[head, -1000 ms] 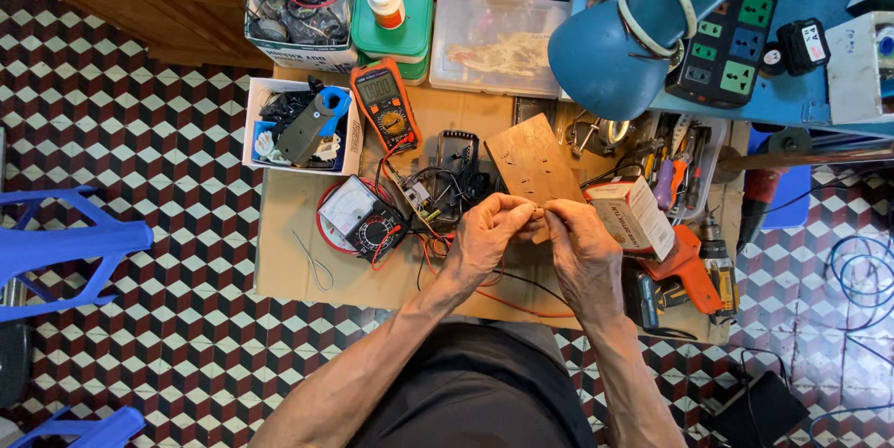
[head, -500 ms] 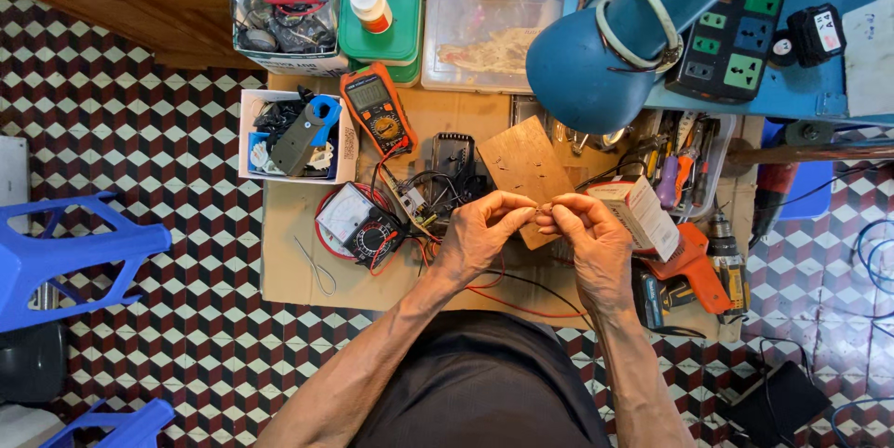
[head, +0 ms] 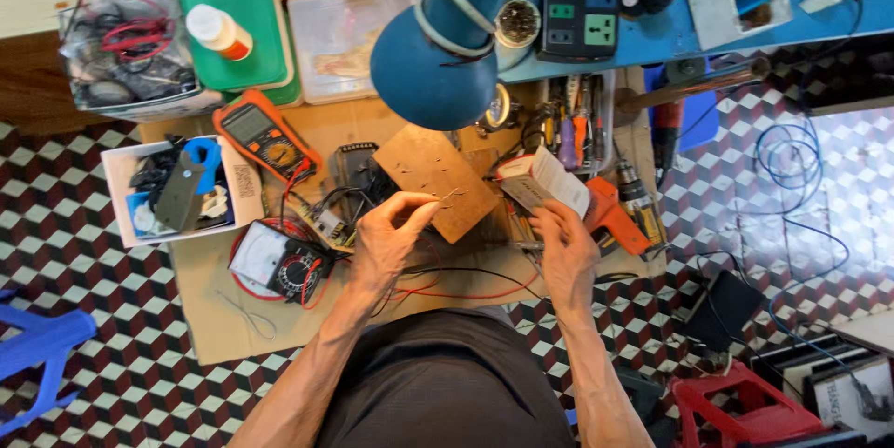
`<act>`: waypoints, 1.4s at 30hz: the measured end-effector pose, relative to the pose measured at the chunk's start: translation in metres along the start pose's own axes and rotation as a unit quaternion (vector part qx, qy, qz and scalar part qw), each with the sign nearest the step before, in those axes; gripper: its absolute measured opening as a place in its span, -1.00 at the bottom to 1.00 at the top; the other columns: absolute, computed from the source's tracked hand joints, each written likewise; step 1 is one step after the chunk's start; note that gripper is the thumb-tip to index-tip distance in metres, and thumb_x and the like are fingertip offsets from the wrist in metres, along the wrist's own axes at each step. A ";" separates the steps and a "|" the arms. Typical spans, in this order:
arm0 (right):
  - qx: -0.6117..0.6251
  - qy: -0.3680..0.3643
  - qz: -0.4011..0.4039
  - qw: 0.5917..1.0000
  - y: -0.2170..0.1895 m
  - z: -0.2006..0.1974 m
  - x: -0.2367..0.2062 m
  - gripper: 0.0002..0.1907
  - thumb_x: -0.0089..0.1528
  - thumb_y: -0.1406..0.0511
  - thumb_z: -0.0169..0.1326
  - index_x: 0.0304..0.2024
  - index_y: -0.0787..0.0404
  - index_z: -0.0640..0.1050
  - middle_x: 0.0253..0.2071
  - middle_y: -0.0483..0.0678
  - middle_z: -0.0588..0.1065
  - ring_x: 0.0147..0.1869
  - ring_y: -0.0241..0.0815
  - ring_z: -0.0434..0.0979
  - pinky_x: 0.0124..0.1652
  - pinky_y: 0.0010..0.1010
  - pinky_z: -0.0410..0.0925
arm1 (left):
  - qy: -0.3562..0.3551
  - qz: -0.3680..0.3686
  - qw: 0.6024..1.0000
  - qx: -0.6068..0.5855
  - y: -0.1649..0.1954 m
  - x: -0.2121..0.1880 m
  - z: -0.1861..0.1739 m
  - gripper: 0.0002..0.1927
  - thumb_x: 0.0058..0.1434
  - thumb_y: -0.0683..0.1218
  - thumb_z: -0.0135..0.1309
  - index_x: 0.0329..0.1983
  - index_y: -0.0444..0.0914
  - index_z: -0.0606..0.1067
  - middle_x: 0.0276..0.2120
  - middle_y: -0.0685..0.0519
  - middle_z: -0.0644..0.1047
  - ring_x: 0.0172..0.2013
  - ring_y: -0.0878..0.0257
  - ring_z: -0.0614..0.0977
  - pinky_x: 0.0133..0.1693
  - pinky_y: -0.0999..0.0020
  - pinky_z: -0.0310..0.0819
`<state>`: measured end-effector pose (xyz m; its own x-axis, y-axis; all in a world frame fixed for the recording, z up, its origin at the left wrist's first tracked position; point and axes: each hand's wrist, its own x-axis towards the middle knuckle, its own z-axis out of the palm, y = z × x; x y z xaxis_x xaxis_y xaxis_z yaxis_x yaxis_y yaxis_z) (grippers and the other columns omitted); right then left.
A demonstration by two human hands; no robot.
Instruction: The person inspects small electronic components on a wooden board using a magnifying lamp and a heat gun. They pick up and examine individual components, place them back, and use the heat gun to apply heat to the board.
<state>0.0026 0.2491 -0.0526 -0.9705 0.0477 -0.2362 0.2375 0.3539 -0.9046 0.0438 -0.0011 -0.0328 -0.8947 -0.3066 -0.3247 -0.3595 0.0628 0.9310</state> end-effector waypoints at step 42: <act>0.066 -0.018 0.030 0.997 -0.047 -0.008 -0.043 -0.45 0.22 0.34 0.23 0.23 0.22 0.38 -0.34 -0.07 0.51 -0.31 -0.25 0.48 -0.29 -0.37 0.38 | 0.048 -0.066 0.987 -0.139 -0.053 0.053 -0.001 -0.74 0.26 -0.06 0.20 -0.15 -0.37 0.61 -0.37 0.07 0.63 -0.35 0.38 0.62 -0.25 0.48 0.56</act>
<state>0.0329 0.2377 0.0031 -0.9529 0.0316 -0.3015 0.3007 0.2250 -0.9268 0.0160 -0.0210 -0.0991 -0.8108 -0.3837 -0.4420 -0.3728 -0.2437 0.8953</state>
